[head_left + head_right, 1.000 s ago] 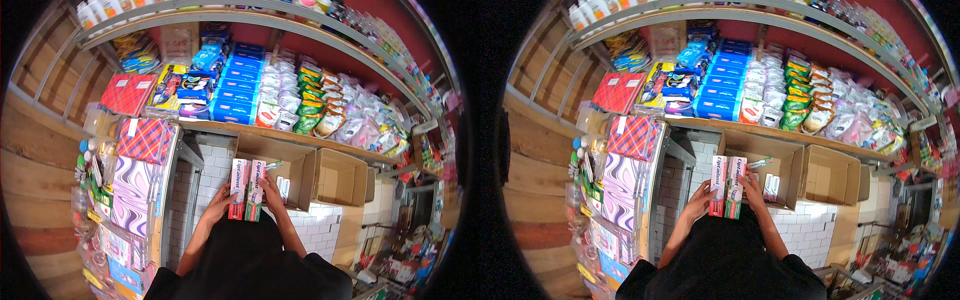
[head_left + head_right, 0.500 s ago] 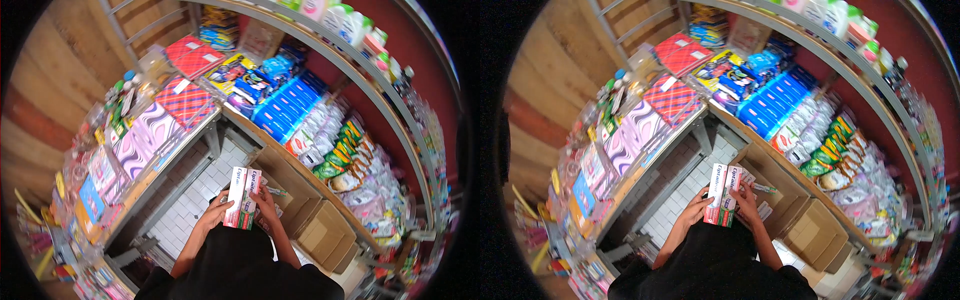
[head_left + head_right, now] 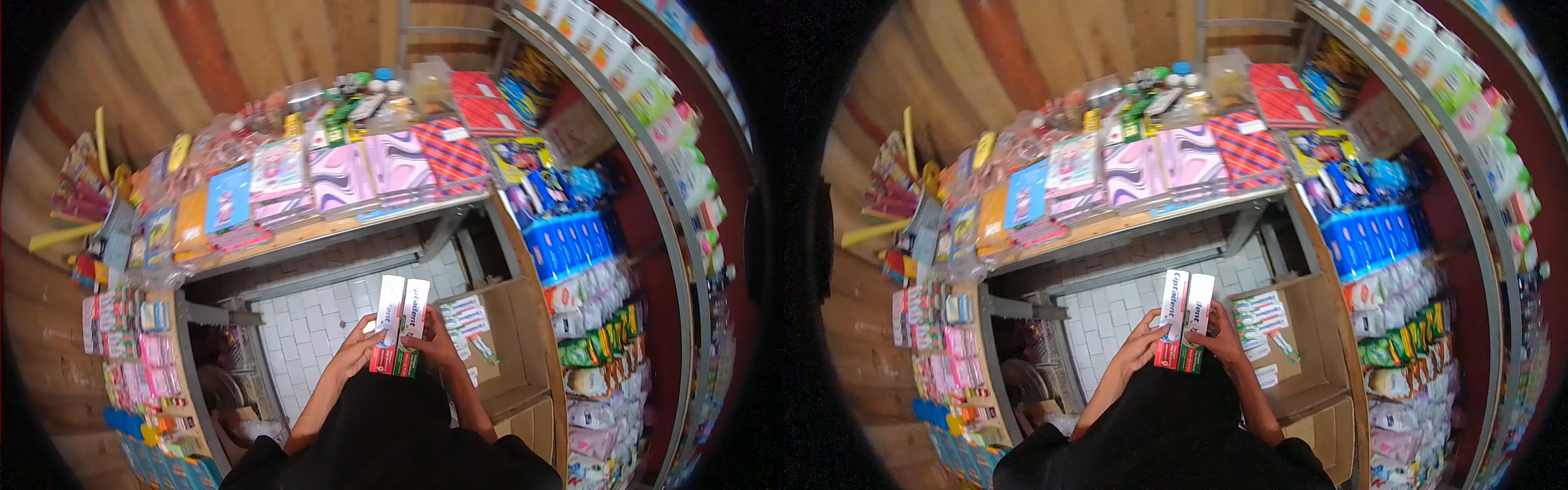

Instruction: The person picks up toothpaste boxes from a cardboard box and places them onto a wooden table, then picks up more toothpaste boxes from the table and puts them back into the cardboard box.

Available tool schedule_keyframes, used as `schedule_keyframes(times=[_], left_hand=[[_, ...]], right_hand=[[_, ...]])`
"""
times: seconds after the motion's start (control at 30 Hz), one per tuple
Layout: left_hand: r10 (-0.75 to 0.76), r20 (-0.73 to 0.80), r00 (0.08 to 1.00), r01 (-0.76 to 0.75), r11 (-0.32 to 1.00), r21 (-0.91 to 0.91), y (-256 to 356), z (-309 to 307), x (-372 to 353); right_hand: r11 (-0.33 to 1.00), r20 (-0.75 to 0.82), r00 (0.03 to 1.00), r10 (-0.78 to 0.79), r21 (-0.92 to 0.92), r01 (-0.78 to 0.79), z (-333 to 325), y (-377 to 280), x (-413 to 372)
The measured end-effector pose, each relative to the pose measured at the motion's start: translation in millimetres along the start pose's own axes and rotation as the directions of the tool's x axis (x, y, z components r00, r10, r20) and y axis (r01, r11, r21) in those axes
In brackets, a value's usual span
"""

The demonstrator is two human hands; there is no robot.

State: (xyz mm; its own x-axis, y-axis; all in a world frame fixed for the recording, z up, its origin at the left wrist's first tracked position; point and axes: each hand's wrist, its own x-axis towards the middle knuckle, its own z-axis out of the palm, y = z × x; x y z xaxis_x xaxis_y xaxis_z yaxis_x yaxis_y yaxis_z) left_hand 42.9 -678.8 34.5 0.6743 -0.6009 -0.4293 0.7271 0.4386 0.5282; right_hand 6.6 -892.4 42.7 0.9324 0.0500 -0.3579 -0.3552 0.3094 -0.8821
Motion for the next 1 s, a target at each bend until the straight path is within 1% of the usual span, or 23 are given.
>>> schedule_keyframes(times=[0.1, 0.17, 0.23, 0.27, 0.3, 0.33, 0.37, 0.5, 0.53, 0.63, 0.73, 0.8, 0.93, 1.0], left_hand=[[0.097, -0.07, 0.993, -0.101, 0.993, -0.055, 17, -27, -33], [0.155, -0.128, 0.98, -0.163, 0.985, -0.051, 28, -47, -57], [0.209, -0.178, 0.962, -0.221, 0.974, -0.051, 36, -70, -84], [0.234, -0.194, 0.953, -0.248, 0.967, -0.054, 39, -80, -98], [0.257, -0.21, 0.943, -0.275, 0.96, -0.057, 41, -90, -112], [0.266, -0.29, 0.919, -0.289, 0.957, -0.038, 44, -96, -125], [0.302, -0.311, 0.901, -0.334, 0.941, -0.054, 45, -105, -137], [0.42, -0.413, 0.808, -0.5, 0.86, -0.105, 40, -136, -177], [0.443, -0.442, 0.78, -0.538, 0.836, -0.11, 41, -141, -186], [0.497, -0.525, 0.691, -0.64, 0.759, -0.123, 44, -151, -210], [0.512, -0.605, 0.609, -0.701, 0.704, -0.111, 50, -166, -227], [0.537, -0.641, 0.549, -0.758, 0.643, -0.111, 59, -173, -238], [0.546, -0.719, 0.43, -0.825, 0.561, -0.067, 76, -196, -250], [0.562, -0.744, 0.36, -0.868, 0.495, -0.046, 91, -201, -256]], right_hand=[[0.998, 0.108, 0.993, 0.046, -0.04, -0.042, 50, -8, 9], [0.997, 0.193, 0.98, 0.041, -0.074, -0.027, 78, -1, 22], [0.995, 0.286, 0.957, 0.048, -0.094, -0.022, 110, 12, 33], [0.998, 0.344, 0.937, 0.062, -0.044, -0.05, 127, 14, 37], [0.996, 0.391, 0.916, 0.085, -0.062, -0.066, 144, 17, 40], [0.994, 0.437, 0.893, 0.106, -0.082, -0.078, 160, 20, 45], [0.991, 0.479, 0.869, 0.127, -0.105, -0.087, 175, 23, 49], [0.963, 0.554, 0.798, 0.238, -0.24, -0.121, 228, 43, 63], [0.964, 0.563, 0.79, 0.243, -0.233, -0.13, 242, 47, 65], [0.956, 0.662, 0.696, 0.279, -0.259, -0.138, 278, 58, 78], [0.93, 0.741, 0.57, 0.356, -0.341, -0.138, 318, 54, 90], [0.914, 0.78, 0.482, 0.399, -0.383, -0.137, 342, 59, 103], [0.902, 0.857, 0.287, 0.427, -0.427, -0.066, 398, 59, 132], [0.891, 0.872, 0.192, 0.45, -0.454, -0.022, 424, 60, 150]])
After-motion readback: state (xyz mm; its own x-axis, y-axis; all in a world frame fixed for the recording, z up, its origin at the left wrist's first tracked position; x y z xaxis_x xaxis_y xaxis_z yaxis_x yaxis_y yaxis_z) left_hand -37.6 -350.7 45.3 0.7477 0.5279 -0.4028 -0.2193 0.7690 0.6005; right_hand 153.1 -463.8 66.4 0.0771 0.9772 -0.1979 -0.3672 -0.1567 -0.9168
